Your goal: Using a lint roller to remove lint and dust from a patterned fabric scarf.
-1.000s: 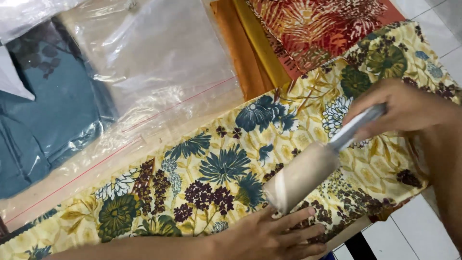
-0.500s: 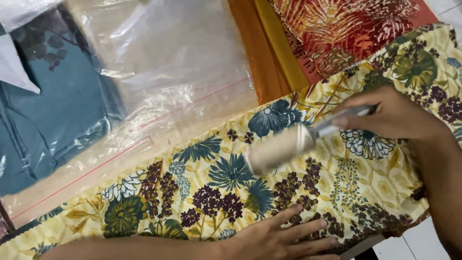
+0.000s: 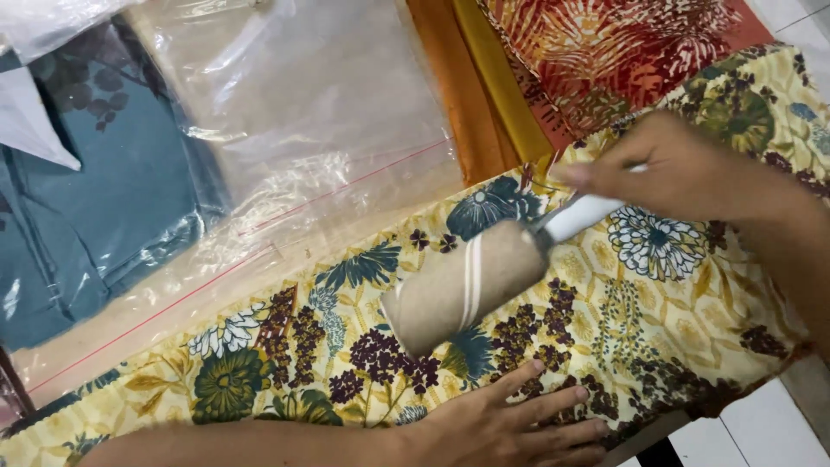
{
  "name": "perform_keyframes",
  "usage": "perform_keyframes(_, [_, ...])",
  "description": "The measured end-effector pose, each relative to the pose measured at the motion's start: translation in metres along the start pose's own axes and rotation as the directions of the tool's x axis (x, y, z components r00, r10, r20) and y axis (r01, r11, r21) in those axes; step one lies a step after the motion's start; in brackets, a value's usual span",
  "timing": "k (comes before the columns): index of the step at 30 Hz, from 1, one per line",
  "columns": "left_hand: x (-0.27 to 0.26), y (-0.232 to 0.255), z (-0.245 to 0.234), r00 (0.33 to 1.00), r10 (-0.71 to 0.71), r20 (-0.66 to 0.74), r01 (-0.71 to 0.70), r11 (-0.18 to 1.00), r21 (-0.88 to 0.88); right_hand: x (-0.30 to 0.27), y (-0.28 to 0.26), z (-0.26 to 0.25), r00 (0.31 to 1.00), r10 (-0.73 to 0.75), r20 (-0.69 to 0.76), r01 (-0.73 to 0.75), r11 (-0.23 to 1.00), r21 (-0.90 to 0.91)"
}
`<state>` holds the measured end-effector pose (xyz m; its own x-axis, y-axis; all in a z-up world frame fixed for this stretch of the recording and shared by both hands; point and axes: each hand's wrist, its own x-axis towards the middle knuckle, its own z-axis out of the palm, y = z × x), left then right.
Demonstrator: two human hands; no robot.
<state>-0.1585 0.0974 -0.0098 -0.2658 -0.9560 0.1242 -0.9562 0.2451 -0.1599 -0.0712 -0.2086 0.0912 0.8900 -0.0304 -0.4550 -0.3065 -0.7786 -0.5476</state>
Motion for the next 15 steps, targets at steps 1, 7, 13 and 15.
perform_keyframes(1, [-0.001,0.001,0.002,1.0,-0.002,0.001,0.002,1.0,0.0,0.002,-0.003,0.005,1.0,-0.002,0.001,0.002,1.0,0.0])
perform_keyframes(7, [-0.001,0.001,0.005,0.984,-0.106,-0.146,0.091,0.99,-0.108,0.016,0.03,0.029,0.99,-0.059,0.125,0.069,0.995,-0.077])
perform_keyframes(13, [0.006,-0.001,0.005,0.989,0.112,0.1,-0.104,0.992,-0.074,0.015,0.038,0.043,0.998,0.069,0.008,-0.067,0.981,-0.182])
perform_keyframes(15, [0.007,0.002,0.01,0.99,0.098,0.106,-0.095,0.995,-0.033,0.015,0.028,0.042,0.992,0.073,-0.099,-0.086,0.987,-0.139])
